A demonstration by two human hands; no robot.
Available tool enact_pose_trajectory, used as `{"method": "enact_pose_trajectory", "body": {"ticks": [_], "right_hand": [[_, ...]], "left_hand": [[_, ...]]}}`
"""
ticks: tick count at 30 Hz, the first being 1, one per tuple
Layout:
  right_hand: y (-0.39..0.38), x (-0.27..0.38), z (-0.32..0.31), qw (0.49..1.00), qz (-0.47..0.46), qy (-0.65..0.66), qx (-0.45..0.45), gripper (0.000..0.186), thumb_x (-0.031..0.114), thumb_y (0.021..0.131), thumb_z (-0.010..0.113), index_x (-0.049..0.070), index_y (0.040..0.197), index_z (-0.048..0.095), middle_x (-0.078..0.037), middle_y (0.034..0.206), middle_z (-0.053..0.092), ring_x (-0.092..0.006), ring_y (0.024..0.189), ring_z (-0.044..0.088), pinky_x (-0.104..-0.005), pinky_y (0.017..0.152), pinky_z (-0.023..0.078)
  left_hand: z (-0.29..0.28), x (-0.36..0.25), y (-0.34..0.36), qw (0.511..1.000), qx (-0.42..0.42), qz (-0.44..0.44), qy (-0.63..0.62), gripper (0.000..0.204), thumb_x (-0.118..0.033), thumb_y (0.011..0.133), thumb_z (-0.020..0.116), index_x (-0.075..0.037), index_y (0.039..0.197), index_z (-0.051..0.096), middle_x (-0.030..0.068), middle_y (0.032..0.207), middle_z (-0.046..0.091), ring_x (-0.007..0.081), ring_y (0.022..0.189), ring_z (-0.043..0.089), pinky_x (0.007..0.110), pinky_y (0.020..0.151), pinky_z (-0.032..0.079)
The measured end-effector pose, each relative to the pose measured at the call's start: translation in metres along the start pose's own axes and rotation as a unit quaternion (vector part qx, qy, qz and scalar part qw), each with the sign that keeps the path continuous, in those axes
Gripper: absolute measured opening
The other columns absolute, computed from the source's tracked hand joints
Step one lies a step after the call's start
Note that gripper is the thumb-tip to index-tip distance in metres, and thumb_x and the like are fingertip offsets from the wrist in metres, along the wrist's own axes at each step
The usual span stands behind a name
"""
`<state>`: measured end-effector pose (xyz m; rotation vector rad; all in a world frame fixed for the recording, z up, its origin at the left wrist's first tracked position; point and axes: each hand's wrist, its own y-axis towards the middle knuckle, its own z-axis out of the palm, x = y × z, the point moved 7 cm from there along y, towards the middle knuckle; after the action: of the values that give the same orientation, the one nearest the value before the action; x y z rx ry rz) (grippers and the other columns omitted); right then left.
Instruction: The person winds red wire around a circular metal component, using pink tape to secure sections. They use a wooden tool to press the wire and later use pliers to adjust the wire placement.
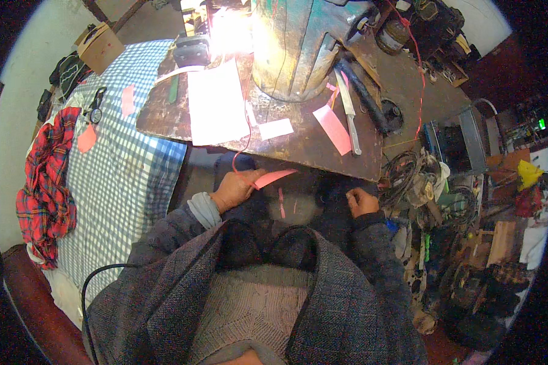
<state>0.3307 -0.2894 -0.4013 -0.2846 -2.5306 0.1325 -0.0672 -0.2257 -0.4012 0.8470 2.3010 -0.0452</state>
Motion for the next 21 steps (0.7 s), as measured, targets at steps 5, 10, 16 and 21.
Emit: {"method": "enact_pose_trajectory", "body": {"ticks": [5, 10, 16, 21], "right_hand": [[0.015, -0.005, -0.001, 1.0, 0.0, 0.027, -0.008, 0.024, 0.029, 0.094, 0.076, 0.006, 0.102, 0.078, -0.016, 0.081, 0.076, -0.0313, 0.076, 0.076, -0.0429, 0.069, 0.058], [0.017, -0.01, 0.004, 0.999, 0.031, 0.02, 0.005, 0.026, 0.031, 0.093, 0.077, 0.006, 0.102, 0.078, -0.018, 0.084, 0.077, -0.0323, 0.077, 0.077, -0.0431, 0.07, 0.058], [0.014, -0.009, 0.006, 1.0, 0.024, -0.001, -0.013, 0.029, 0.033, 0.094, 0.075, 0.005, 0.103, 0.077, -0.019, 0.084, 0.076, -0.0363, 0.079, 0.076, -0.0441, 0.071, 0.058], [0.012, -0.003, 0.004, 1.0, 0.005, 0.012, -0.021, 0.028, 0.032, 0.094, 0.075, 0.005, 0.102, 0.077, -0.019, 0.083, 0.076, -0.0358, 0.078, 0.076, -0.0434, 0.071, 0.058]], "left_hand": [[0.001, 0.004, 0.0, 0.999, -0.047, 0.024, -0.013, 0.036, -0.01, 0.091, 0.065, -0.008, 0.127, 0.064, 0.017, 0.108, 0.074, 0.038, 0.095, 0.072, 0.047, 0.079, 0.059], [0.002, 0.005, 0.0, 1.0, -0.013, 0.005, -0.019, 0.044, -0.004, 0.09, 0.065, -0.007, 0.133, 0.061, 0.0205, 0.108, 0.074, 0.0418, 0.094, 0.073, 0.047, 0.078, 0.061], [-0.001, 0.002, 0.004, 1.0, -0.024, -0.002, -0.013, 0.031, -0.01, 0.093, 0.064, -0.007, 0.123, 0.062, 0.0175, 0.103, 0.073, 0.0387, 0.092, 0.072, 0.047, 0.076, 0.059], [-0.003, 0.001, 0.005, 0.999, -0.031, -0.003, -0.019, 0.03, -0.011, 0.093, 0.064, -0.007, 0.124, 0.062, 0.0175, 0.103, 0.073, 0.039, 0.092, 0.072, 0.047, 0.077, 0.059]]}}
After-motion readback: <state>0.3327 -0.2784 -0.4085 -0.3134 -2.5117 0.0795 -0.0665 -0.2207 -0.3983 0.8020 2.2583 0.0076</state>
